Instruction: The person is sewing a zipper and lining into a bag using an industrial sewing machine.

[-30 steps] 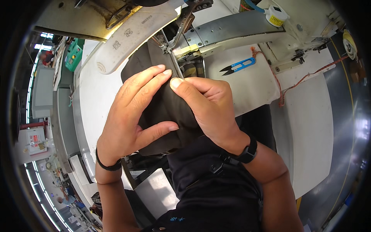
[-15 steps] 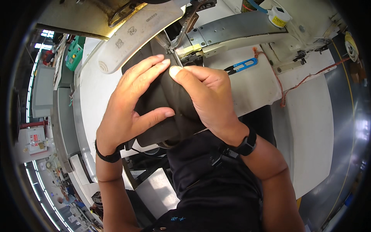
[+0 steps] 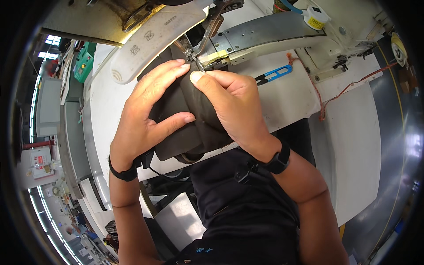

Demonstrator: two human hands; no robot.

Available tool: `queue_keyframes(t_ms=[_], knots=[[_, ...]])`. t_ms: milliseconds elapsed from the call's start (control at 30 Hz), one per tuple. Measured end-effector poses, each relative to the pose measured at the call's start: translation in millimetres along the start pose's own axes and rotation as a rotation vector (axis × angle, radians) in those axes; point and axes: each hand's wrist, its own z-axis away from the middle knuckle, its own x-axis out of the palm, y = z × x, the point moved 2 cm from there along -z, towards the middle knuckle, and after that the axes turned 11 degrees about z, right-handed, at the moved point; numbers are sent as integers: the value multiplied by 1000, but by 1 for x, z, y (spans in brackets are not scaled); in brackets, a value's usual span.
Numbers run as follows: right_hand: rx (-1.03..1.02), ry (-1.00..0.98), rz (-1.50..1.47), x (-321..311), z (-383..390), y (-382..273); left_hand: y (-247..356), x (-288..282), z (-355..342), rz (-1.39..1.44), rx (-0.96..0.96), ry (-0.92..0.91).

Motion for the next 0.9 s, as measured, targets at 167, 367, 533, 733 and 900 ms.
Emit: queue_keyframes(t_ms=[167,367,533,733,900], knots=[[-30,-11,-37,1,-2,-1,-6,-2,-3,66,15,-2],[-11,18,-73,5,-3,-2,-13,-5,-2,135,-5,-20],[-12,-1,-60,3,-7,-1,-16,-5,-1,203,-34,-48],[-9,17,-63,4,-8,-1,-16,-5,-2,171,-48,-62],[-15,13,-4,2,-1,-2,-12,-3,0,153,-61,-58]])
